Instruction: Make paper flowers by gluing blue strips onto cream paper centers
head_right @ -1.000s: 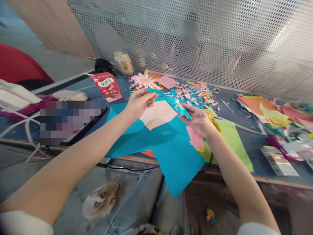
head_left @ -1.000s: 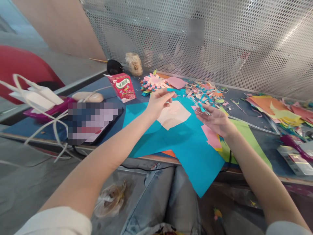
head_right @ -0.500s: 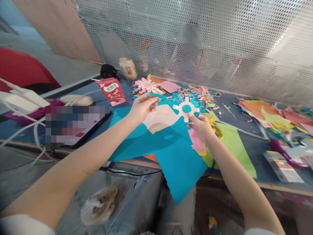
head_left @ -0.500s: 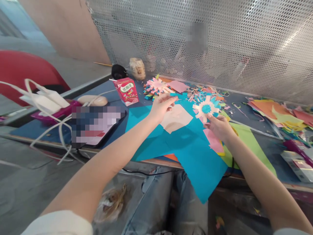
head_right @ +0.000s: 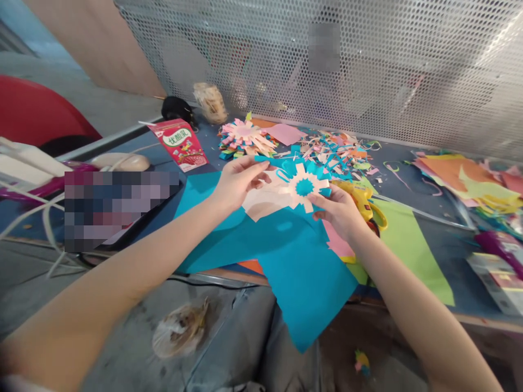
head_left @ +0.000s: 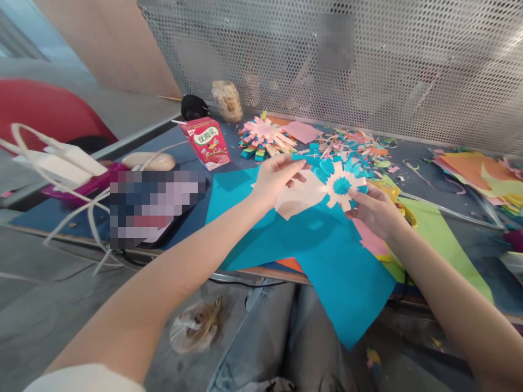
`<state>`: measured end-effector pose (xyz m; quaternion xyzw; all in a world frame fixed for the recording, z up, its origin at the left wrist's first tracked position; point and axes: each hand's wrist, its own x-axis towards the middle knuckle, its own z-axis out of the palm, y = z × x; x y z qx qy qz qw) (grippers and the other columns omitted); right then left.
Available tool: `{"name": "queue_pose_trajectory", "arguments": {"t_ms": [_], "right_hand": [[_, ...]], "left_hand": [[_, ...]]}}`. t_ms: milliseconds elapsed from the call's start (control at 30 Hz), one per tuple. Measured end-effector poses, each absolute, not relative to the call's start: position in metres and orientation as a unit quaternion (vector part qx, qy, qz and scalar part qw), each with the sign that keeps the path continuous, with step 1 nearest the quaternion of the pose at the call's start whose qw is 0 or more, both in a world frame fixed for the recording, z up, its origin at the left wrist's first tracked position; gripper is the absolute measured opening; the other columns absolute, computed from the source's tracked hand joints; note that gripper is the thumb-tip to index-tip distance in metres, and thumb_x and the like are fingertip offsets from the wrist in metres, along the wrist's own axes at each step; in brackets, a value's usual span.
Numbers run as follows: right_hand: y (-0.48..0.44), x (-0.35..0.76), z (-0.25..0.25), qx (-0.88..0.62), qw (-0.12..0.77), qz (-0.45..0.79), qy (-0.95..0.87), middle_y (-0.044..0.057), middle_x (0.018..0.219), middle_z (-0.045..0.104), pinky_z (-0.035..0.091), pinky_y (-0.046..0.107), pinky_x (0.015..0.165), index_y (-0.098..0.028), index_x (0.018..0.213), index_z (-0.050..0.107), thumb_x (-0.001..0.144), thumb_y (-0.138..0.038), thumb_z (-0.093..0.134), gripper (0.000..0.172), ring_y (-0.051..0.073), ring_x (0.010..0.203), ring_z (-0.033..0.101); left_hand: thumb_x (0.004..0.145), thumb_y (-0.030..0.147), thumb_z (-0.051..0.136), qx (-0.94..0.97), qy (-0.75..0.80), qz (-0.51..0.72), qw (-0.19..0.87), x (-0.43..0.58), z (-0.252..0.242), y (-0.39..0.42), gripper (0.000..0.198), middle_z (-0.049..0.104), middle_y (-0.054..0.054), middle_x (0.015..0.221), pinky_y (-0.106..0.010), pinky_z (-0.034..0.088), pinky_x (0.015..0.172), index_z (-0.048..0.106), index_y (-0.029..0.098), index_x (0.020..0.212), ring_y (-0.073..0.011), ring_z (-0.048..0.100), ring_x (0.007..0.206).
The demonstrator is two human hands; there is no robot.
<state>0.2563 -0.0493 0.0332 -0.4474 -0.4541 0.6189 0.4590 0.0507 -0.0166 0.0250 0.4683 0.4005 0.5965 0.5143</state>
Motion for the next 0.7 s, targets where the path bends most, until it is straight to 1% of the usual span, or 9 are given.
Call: {"name": "queue_pose_trajectory", "arguments": {"t_ms": [100, 167, 367, 500, 600, 700], "right_hand": [[-0.049, 0.257, 0.034, -0.431, 0.458, 0.62, -0.469, -0.005, 0.069, 0.061, 0.048, 0.023, 0.046, -0.023, 0.073, 0.061, 0.052, -0.037, 0.083, 0.034, 0.008, 0.054, 0.054], [-0.049, 0.258, 0.034, -0.426, 0.462, 0.611, -0.481, -0.004, 0.071, 0.061, 0.047, 0.023, 0.047, -0.023, 0.074, 0.062, 0.054, -0.036, 0.082, 0.031, 0.009, 0.056, 0.055], [-0.049, 0.258, 0.031, -0.417, 0.48, 0.575, -0.516, -0.004, 0.068, 0.06, 0.046, 0.023, 0.047, -0.023, 0.069, 0.062, 0.055, -0.036, 0.082, 0.028, 0.009, 0.056, 0.053], [-0.049, 0.258, 0.031, -0.407, 0.482, 0.557, -0.54, -0.004, 0.066, 0.058, 0.045, 0.024, 0.046, -0.023, 0.068, 0.061, 0.057, -0.038, 0.08, 0.027, 0.008, 0.053, 0.05], [-0.049, 0.259, 0.029, -0.409, 0.478, 0.546, -0.553, -0.004, 0.067, 0.057, 0.044, 0.024, 0.046, -0.023, 0.07, 0.06, 0.059, -0.038, 0.078, 0.026, 0.008, 0.053, 0.05], [-0.049, 0.259, 0.028, -0.411, 0.479, 0.542, -0.555, -0.004, 0.066, 0.057, 0.044, 0.025, 0.046, -0.023, 0.07, 0.061, 0.059, -0.038, 0.078, 0.026, 0.009, 0.054, 0.051]], "left_hand": [[0.072, 0.025, 0.066, 0.483, 0.416, 0.584, 0.503, 0.052, 0.027, -0.019, 0.017, 0.07, -0.005, 0.076, -0.019, 0.031, 0.041, 0.054, 0.015, 0.064, -0.0066, 0.058, 0.051], [0.072, 0.026, 0.066, 0.511, 0.41, 0.573, 0.491, 0.052, 0.027, -0.02, 0.016, 0.07, -0.004, 0.075, -0.019, 0.033, 0.041, 0.055, 0.016, 0.066, -0.007, 0.059, 0.051], [0.073, 0.031, 0.069, 0.603, 0.368, 0.564, 0.427, 0.049, 0.026, -0.026, 0.016, 0.07, -0.003, 0.072, -0.022, 0.044, 0.05, 0.063, 0.016, 0.075, -0.0084, 0.059, 0.051], [0.073, 0.027, 0.07, 0.6, 0.372, 0.56, 0.432, 0.049, 0.031, -0.031, 0.013, 0.068, -0.002, 0.065, -0.023, 0.046, 0.051, 0.064, 0.016, 0.074, -0.0093, 0.059, 0.05], [0.072, 0.022, 0.071, 0.597, 0.368, 0.555, 0.447, 0.051, 0.034, -0.033, 0.009, 0.066, -0.002, 0.061, -0.023, 0.046, 0.052, 0.065, 0.016, 0.071, -0.0096, 0.059, 0.049], [0.072, 0.02, 0.071, 0.599, 0.366, 0.548, 0.456, 0.051, 0.034, -0.033, 0.009, 0.065, -0.002, 0.059, -0.023, 0.047, 0.053, 0.065, 0.016, 0.068, -0.0101, 0.06, 0.05]]}}
